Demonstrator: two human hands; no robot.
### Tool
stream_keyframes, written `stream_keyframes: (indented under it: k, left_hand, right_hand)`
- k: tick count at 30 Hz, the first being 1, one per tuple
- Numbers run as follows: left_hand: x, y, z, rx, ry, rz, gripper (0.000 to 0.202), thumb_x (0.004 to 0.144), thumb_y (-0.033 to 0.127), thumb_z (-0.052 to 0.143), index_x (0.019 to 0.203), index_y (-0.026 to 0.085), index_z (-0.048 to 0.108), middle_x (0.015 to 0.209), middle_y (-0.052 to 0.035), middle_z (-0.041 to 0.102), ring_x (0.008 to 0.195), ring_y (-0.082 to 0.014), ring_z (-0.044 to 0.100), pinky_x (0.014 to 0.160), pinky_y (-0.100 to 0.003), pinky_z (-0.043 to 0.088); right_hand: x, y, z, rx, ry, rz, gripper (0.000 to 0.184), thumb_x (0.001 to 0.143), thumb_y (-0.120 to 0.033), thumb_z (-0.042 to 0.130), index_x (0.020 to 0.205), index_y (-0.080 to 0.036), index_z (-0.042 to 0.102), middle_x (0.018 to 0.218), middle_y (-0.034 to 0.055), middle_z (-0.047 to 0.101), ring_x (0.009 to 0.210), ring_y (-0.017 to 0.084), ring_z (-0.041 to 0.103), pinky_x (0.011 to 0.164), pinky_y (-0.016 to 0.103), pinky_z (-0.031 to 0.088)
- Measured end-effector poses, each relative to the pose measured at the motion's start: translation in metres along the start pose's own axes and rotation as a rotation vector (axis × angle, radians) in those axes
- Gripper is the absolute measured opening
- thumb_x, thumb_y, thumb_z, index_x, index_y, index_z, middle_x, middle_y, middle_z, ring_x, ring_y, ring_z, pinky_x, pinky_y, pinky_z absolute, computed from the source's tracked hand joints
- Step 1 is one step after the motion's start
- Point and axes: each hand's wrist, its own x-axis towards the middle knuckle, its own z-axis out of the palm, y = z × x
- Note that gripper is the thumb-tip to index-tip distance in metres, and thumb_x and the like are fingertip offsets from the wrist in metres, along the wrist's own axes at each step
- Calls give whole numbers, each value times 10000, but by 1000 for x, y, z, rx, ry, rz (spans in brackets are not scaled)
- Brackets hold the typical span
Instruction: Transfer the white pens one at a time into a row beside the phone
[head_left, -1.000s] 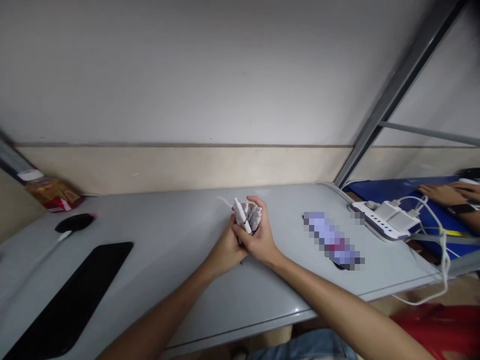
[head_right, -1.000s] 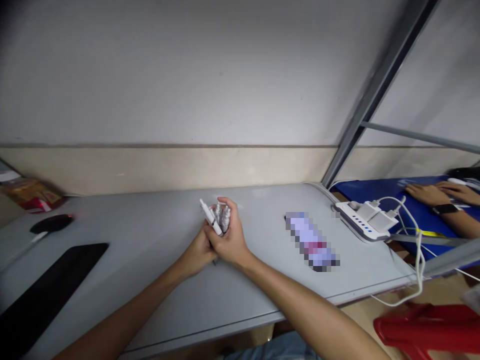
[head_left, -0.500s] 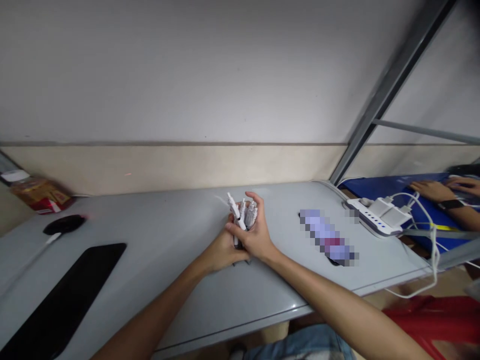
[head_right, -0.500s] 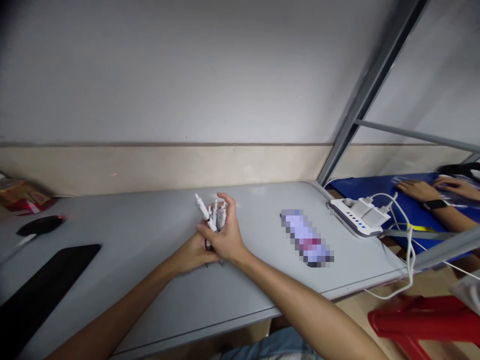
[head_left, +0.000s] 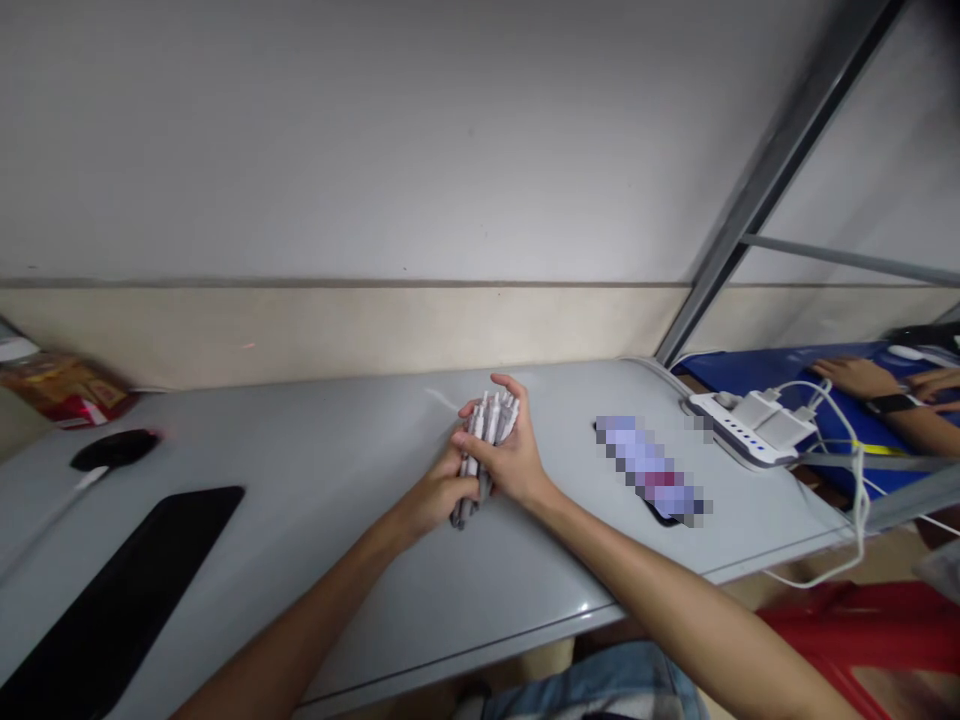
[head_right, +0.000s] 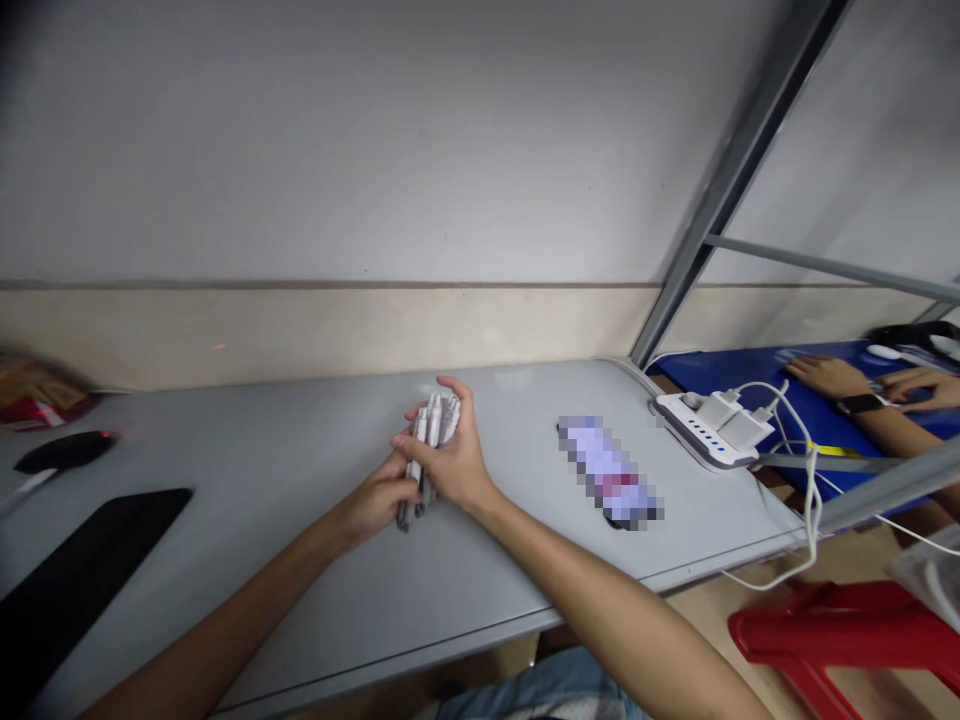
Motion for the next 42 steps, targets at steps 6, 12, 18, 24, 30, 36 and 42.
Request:
stream_keyframes:
  k: [6, 12, 18, 24, 30, 36, 42]
  left_hand:
    - [-1, 11, 6, 70, 29, 122, 774, 691, 137, 620, 1399, 251, 328, 1176, -86, 588, 1104, -223, 568, 902, -370, 506]
    - [2, 14, 11, 131, 111, 159, 567, 747, 192, 624, 1287, 223, 455, 1235, -93, 564, 1154, -225, 553, 970, -399, 470]
    - [4, 15, 11, 271, 194, 319, 346, 767, 177, 582, 1112, 191, 561, 1117, -67, 603, 1047, -213, 587, 923, -378, 496]
    - [6, 8, 11, 369, 238, 366, 245, 783, 192, 577, 1027, 184, 581, 1006, -50, 639, 910, -190, 626, 790, -309, 529]
    - [9, 8, 10, 492, 265, 418, 194, 782, 205, 579, 971, 214, 621, 966, -28, 652, 881, -186, 617, 775, -307, 517]
    - [11, 2, 10, 399, 244, 364, 164, 781, 236, 596, 938, 192, 594, 916, -25, 631, 823, -174, 611, 705, -275, 515]
    - [7, 5, 10, 322, 251, 285, 412, 746, 250, 659, 1131, 213, 517, 1000, -18, 610, 852, -166, 610, 695, -255, 516]
  right_hand:
    - [-3, 3, 1, -6, -34, -23, 728, 694, -264, 739, 1257, -324, 282, 1002, 4, 544, 777, 126, 606, 710, 304, 560]
    - [-5, -1, 1, 34, -110, -29, 708, 720, -236, 718, 1270, -322, 281, 1052, 26, 547, 835, 146, 626, 757, 340, 554]
    - [-7, -11, 4, 29, -134, -35, 714, 723, -231, 716, 1274, -320, 270, 1006, 24, 573, 833, 164, 632, 767, 366, 551]
    - [-9, -21, 6, -13, -172, -130, 685, 726, -185, 711, 1264, -300, 304, 955, 22, 577, 826, 161, 613, 766, 359, 532]
    - [-10, -26, 5, -50, -203, -31, 738, 688, -234, 762, 1263, -294, 302, 941, 23, 635, 786, 156, 615, 739, 339, 518]
    - [-8, -25, 2, -95, -283, 20, 840, 606, -247, 823, 1287, -292, 333, 1073, 54, 632, 949, 192, 608, 820, 351, 503]
    - [-5, -27, -1, -139, -277, 28, 797, 572, -254, 834, 1247, -279, 410, 1125, 52, 606, 879, 168, 608, 779, 323, 508]
